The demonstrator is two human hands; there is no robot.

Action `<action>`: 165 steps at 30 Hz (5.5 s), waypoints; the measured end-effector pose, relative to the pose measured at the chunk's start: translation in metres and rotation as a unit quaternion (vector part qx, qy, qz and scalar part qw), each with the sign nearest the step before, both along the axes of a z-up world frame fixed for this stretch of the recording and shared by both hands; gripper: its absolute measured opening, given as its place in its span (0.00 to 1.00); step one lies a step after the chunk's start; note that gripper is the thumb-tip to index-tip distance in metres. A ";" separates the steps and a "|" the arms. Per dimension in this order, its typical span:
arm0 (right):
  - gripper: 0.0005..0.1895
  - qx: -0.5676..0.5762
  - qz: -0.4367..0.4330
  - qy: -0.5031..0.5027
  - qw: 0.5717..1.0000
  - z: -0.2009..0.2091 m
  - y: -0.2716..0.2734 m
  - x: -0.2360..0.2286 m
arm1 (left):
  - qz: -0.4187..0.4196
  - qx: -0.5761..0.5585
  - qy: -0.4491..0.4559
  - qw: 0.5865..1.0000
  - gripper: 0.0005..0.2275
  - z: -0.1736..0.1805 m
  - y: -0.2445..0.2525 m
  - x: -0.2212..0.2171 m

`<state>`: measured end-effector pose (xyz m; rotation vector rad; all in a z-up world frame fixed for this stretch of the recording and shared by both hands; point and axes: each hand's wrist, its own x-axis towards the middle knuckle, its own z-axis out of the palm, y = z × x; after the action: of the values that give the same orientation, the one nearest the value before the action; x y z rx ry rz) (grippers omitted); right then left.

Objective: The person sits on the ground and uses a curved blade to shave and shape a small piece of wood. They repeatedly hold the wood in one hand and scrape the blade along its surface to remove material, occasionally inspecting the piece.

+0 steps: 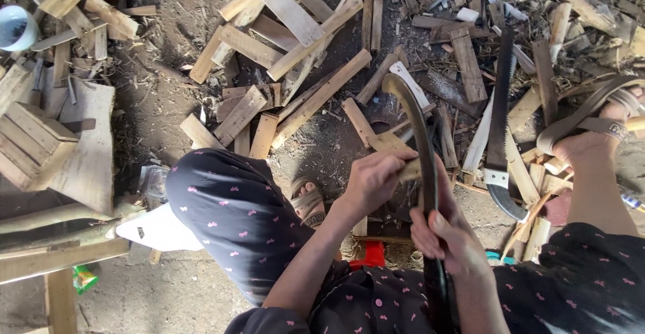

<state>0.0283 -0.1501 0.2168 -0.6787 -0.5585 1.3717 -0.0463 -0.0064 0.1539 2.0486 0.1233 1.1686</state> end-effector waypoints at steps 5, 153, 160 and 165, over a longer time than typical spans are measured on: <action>0.32 -0.087 -0.055 0.046 0.994 -0.074 0.017 0.013 | 0.024 -0.258 0.099 0.961 0.06 -0.075 -0.011 0.012; 0.12 -0.345 -0.252 -0.174 0.887 -0.049 -0.046 0.034 | 0.015 -0.692 -0.211 0.691 0.27 0.022 -0.014 0.024; 0.29 -0.217 -0.330 -0.275 0.877 -0.082 -0.224 0.136 | 0.131 -0.682 -0.225 0.684 0.29 -0.003 0.039 -0.014; 0.23 -0.510 -0.294 -0.385 0.710 -0.251 -0.279 0.228 | 0.160 -0.660 -0.211 0.703 0.29 -0.022 0.032 -0.007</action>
<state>0.2563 -0.4289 -0.0345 -2.1954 -0.1006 0.6117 -0.0529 0.0254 0.1317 0.4586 0.8437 1.1437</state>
